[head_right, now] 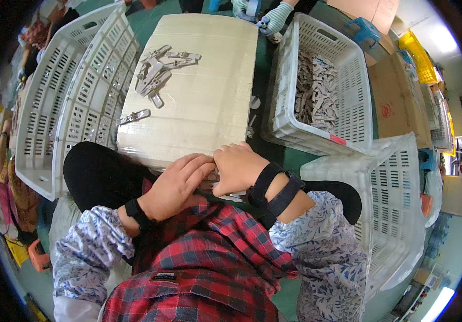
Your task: The person is seen picking up small grey plastic parts from a crate and lining them up on a cardboard-covered table to assemble them into a circular base unit.
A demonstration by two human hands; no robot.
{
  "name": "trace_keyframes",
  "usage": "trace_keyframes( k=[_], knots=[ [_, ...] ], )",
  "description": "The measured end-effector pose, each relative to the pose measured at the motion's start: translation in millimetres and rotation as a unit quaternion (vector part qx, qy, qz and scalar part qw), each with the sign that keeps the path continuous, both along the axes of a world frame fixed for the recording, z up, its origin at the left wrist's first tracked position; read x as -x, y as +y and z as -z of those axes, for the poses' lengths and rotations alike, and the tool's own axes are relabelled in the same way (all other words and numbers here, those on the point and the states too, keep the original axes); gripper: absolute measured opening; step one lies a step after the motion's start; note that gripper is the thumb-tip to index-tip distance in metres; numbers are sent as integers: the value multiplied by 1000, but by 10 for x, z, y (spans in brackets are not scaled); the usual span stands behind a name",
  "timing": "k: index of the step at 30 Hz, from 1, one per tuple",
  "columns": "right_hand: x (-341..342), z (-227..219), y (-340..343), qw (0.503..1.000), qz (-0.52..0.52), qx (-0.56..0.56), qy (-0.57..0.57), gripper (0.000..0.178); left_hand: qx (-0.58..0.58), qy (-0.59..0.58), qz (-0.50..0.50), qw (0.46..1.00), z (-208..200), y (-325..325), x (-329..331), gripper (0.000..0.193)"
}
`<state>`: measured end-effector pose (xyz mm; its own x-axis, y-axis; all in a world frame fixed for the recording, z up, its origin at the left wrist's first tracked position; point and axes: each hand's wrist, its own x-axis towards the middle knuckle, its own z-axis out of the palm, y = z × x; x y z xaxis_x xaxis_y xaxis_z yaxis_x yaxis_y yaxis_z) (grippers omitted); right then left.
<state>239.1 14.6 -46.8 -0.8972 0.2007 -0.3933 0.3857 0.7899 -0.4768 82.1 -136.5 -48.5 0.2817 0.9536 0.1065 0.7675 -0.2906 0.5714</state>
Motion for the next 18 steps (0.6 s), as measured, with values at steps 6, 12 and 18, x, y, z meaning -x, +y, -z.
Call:
trace_keyframes(
  k=[6,12,18],
  knots=[
    [17,-33,135,999,-8,26,-42,73,79,-97,15,992,66,288,194,70],
    [-51,-306,-3,988,64,-63,129,75,113,-159,46,980,237,572,419,62],
    [-108,-289,-263,967,32,-205,146,69,301,-158,130,931,198,1161,654,58]
  ],
)
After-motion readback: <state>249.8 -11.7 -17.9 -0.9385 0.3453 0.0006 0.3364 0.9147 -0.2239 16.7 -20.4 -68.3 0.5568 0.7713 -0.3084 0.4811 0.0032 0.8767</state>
